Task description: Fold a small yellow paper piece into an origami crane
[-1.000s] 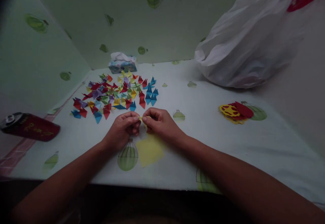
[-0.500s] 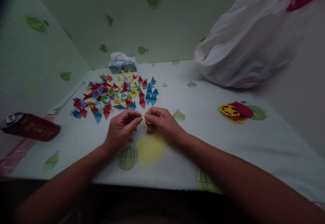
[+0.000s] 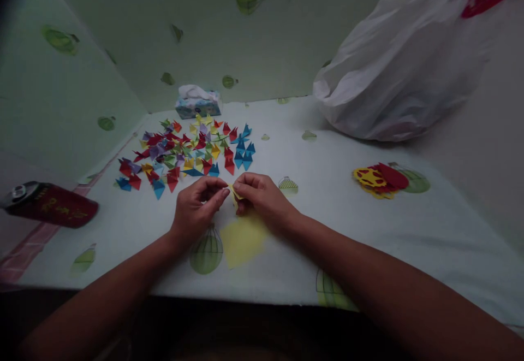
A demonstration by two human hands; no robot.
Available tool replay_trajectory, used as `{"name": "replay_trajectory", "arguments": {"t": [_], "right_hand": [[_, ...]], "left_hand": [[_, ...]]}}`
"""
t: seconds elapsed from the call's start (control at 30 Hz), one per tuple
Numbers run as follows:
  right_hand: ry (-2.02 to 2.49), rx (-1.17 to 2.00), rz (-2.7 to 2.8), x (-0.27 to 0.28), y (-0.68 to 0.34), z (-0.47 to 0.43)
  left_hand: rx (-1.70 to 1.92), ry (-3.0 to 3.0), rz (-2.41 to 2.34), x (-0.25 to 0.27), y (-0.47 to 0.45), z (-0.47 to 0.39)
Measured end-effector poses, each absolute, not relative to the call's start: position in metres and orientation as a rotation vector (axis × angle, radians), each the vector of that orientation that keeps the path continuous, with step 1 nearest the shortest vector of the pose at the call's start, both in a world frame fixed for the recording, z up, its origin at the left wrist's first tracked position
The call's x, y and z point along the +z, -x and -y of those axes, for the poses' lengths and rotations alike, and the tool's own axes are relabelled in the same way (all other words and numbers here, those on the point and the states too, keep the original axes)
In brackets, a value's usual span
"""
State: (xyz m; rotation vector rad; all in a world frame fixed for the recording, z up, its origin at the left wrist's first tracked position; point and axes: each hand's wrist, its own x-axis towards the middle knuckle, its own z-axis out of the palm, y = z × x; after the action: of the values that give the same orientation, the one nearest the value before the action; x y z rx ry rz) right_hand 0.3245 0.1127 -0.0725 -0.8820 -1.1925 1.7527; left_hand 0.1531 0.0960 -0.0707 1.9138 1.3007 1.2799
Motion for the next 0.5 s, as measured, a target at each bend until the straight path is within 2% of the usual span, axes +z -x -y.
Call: {"name": "replay_trajectory", "arguments": {"t": [0.5], "right_hand": [[0.883, 1.78, 1.185, -0.0702, -0.3238, -0.1105]], "left_hand": [[1.153, -1.416, -1.178, -0.0699, -0.1561, -0.098]]}}
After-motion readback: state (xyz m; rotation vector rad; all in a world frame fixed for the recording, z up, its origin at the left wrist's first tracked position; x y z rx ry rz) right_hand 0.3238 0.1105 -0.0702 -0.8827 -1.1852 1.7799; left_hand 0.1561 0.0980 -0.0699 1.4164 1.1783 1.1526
